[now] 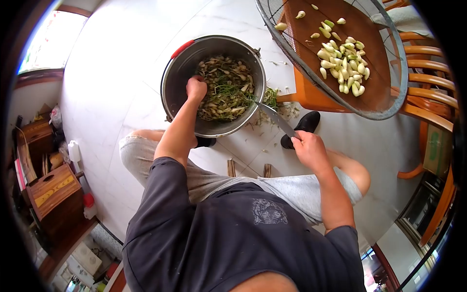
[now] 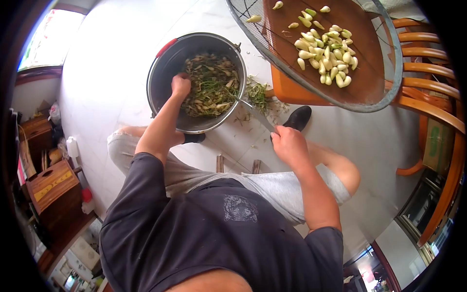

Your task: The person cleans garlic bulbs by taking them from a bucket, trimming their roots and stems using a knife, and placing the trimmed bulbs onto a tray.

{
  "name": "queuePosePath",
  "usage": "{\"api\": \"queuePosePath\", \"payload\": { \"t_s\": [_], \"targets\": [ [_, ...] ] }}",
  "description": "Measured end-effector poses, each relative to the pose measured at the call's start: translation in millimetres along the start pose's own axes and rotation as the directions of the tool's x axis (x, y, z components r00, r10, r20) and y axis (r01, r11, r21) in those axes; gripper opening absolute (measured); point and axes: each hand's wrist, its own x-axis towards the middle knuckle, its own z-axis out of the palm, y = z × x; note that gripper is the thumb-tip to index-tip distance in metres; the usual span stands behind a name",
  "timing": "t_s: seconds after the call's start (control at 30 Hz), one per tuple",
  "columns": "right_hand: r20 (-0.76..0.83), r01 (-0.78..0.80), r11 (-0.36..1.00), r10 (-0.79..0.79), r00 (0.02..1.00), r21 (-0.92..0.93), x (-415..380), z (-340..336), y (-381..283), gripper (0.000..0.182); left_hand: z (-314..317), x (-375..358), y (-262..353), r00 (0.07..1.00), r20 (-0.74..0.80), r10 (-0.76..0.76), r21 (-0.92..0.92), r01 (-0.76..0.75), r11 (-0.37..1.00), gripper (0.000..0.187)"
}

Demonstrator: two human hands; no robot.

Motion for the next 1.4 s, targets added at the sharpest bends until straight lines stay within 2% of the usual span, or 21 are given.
{"api": "queuePosePath", "payload": {
  "t_s": [0.03, 0.07, 0.13, 0.23, 0.33, 0.43, 0.53, 0.63, 0.73, 0.83, 0.93, 1.07, 1.1, 1.2, 1.27, 1.4],
  "targets": [
    [0.011, -0.002, 1.0, 0.002, 1.0, -0.014, 1, 0, 1, 0.019, 10, 18, -12, 0.993, 0.046, -0.113, -0.114, 0.117, 0.987, 0.025],
    [0.022, -0.004, 1.0, 0.004, 1.0, -0.028, 1, 0, 1, 0.02, 18, 32, -25, 0.991, 0.066, -0.118, -0.098, 0.125, 0.987, 0.025],
    [0.026, 0.011, 0.999, -0.011, 1.0, -0.031, 2, 3, 3, 0.02, 20, 37, -24, 0.986, 0.106, -0.128, -0.066, 0.136, 0.989, 0.024],
    [0.047, 0.027, 0.999, -0.026, 0.999, -0.021, 2, 2, 2, 0.021, 15, 27, -6, 0.991, 0.068, -0.117, 0.001, 0.118, 0.993, 0.025],
    [0.05, 0.052, 0.999, -0.051, 0.997, -0.017, 1, 3, 0, 0.021, 18, 39, -10, 0.982, 0.125, -0.145, 0.08, 0.136, 0.987, 0.03],
    [0.047, 0.063, 0.998, -0.062, 0.997, -0.02, 0, 3, -1, 0.021, 21, 43, -16, 0.974, 0.167, -0.155, 0.033, 0.152, 0.988, 0.032],
    [0.019, 0.086, 0.996, -0.086, 0.996, -0.02, -2, 2, -3, 0.021, 17, 27, -17, 0.99, 0.093, -0.101, -0.177, 0.116, 0.977, 0.03],
    [0.009, 0.098, 0.995, -0.097, 0.995, -0.027, -3, 2, -3, 0.021, 1, 10, -7, 0.989, 0.137, -0.053, -0.288, 0.091, 0.953, 0.027],
    [0.003, 0.091, 0.995, -0.091, 0.996, -0.029, -5, -2, -5, 0.02, -21, -12, 13, 0.996, 0.077, 0.054, -0.268, -0.031, 0.963, 0.022],
    [-0.016, 0.126, 0.992, -0.127, 0.992, -0.023, -6, -3, -7, 0.02, -45, -21, 28, 0.991, 0.131, 0.001, -0.396, 0.051, 0.917, 0.017],
    [-0.042, 0.163, 0.987, -0.163, 0.986, -0.009, -9, -6, -11, 0.021, -72, -42, 48, 0.989, 0.122, 0.084, -0.35, -0.036, 0.936, 0.015],
    [-0.021, 0.161, 0.987, -0.161, 0.987, 0.014, -15, -7, -16, 0.021, -73, -30, 26, 0.997, -0.019, 0.075, -0.247, -0.077, 0.966, 0.017],
    [-0.02, 0.162, 0.987, -0.162, 0.987, 0.019, -15, -7, -16, 0.021, -65, -13, 5, 0.982, -0.074, 0.173, -0.076, -0.179, 0.981, 0.027],
    [-0.013, 0.143, 0.99, -0.143, 0.99, 0.015, -13, -7, -12, 0.021, -62, -21, 5, 0.932, 0.003, 0.363, 0.174, -0.358, 0.918, 0.031],
    [0.0, 0.101, 0.995, -0.101, 0.995, 0.0, -13, -8, -8, 0.021, -55, -26, 12, 0.907, 0.143, 0.395, 0.332, -0.42, 0.845, 0.037],
    [-0.028, 0.105, 0.993, -0.106, 0.994, -0.045, -10, 0, 5, 0.022, -34, -14, 5, 0.864, 0.254, 0.436, 0.49, -0.503, 0.712, 0.041]
  ]
}}
